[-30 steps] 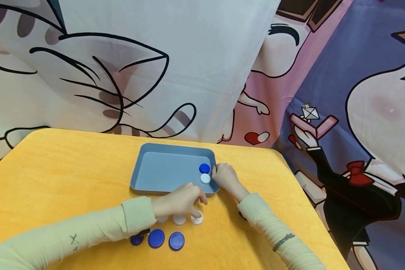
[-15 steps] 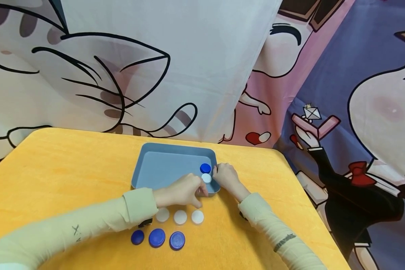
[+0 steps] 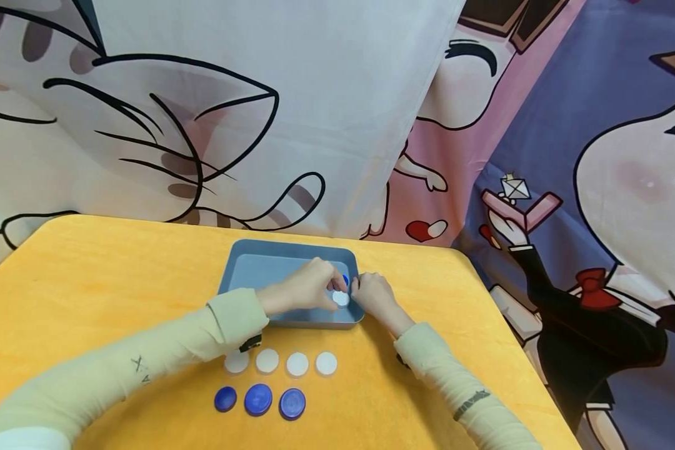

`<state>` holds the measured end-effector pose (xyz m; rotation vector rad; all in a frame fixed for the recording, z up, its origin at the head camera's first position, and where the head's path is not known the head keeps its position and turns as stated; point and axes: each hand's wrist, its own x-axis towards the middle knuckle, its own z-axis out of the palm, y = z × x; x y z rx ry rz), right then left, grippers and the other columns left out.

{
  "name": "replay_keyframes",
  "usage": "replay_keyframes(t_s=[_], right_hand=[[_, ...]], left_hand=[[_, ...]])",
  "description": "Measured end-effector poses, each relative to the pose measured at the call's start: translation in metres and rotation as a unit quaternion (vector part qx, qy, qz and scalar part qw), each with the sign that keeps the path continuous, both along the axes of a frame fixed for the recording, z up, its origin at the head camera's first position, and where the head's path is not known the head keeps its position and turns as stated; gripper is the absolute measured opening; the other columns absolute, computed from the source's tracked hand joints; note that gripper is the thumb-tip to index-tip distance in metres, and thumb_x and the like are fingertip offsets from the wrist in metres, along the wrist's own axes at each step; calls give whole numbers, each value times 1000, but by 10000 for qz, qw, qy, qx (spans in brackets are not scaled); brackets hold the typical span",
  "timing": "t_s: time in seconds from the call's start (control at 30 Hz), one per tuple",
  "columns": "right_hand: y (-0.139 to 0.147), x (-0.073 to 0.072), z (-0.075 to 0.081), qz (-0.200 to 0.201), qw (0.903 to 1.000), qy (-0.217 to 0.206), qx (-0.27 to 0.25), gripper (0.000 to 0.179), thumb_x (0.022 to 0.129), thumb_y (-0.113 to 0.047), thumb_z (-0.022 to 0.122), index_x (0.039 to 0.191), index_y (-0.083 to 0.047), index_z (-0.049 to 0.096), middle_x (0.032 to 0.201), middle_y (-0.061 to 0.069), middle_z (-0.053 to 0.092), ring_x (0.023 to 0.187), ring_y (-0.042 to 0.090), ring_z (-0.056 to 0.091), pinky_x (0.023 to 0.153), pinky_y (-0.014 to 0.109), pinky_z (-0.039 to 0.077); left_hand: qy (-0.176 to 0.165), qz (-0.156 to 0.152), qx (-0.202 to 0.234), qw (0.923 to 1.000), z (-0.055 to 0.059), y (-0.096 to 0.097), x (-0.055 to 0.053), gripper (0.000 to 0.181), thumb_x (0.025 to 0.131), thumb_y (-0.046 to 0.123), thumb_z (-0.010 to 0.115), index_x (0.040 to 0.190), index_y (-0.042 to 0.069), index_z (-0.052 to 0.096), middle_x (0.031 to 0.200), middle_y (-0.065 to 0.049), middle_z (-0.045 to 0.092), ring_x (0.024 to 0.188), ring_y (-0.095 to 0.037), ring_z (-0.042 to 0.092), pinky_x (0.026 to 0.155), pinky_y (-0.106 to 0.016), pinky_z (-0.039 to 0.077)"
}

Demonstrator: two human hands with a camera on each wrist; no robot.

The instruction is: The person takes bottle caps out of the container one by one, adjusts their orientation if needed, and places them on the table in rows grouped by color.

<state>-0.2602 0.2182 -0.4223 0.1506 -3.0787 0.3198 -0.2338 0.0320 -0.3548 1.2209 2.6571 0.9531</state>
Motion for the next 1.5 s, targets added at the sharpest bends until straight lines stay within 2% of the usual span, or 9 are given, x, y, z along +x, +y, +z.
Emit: replay_keyframes(t_s=[0.2, 0.33, 0.63, 0.8, 1.03, 1.17, 1.5], right_hand=[[0, -2, -2, 3, 10000, -56, 28, 42, 96, -19, 51, 56, -9, 53, 49, 1, 44, 45, 16, 47, 44, 23, 34], [0, -2, -2, -49, 10000, -66, 44, 41, 96, -20, 51, 56, -8, 54, 49, 2, 46, 47, 17, 48, 45, 24, 35], [1, -3, -1, -124, 9997, -215, -29, 41, 96, -20, 50, 58, -8, 55, 49, 2, 46, 46, 16, 49, 44, 22, 36], [0, -2, -1, -117, 9995, -282, -16, 42, 97, -20, 50, 57, -9, 53, 49, 1, 45, 45, 15, 48, 44, 22, 35], [-1, -4, 0, -197, 9991, -364, -65, 41, 97, -21, 50, 60, -8, 57, 49, 2, 46, 45, 16, 49, 44, 22, 37], [-1, -4, -1, -201, 9992, -347, -66, 40, 97, -21, 50, 60, -7, 58, 50, 3, 47, 45, 16, 49, 44, 22, 38], [-1, -2, 0, -107, 9996, -269, -71, 41, 97, -20, 51, 58, -8, 57, 48, 1, 46, 44, 15, 49, 44, 21, 37]], left_hand=[[132, 111, -96, 9998, 4, 1, -19, 24, 72, 15, 82, 94, 7, 75, 91, -3, 74, 80, -12, 65, 73, -20, 54], [16, 53, -25, 10000, 4, 1, -28, 23, 74, 14, 81, 95, 6, 74, 92, -5, 74, 84, -21, 66, 72, -20, 54], [-85, -21, -73, 9999, -5, 4, -46, 27, 76, 17, 81, 98, 4, 74, 95, -7, 74, 87, -23, 66, 73, -21, 53], [-246, 111, -121, 9996, -9, 6, -57, 29, 76, 15, 80, 101, 2, 73, 102, -12, 73, 90, -25, 66, 78, -25, 54], [-256, 375, -1, 9990, -19, 5, -76, 34, 76, 16, 80, 106, 1, 72, 106, -12, 72, 93, -26, 67, 82, -30, 55], [-206, 393, -26, 9990, -24, 3, -83, 35, 76, 17, 81, 106, 0, 72, 106, -13, 72, 94, -27, 66, 83, -32, 55], [-478, 290, -305, 9980, -30, 15, -95, 40, 76, 19, 81, 110, 1, 70, 110, -13, 71, 96, -25, 65, 84, -30, 54]])
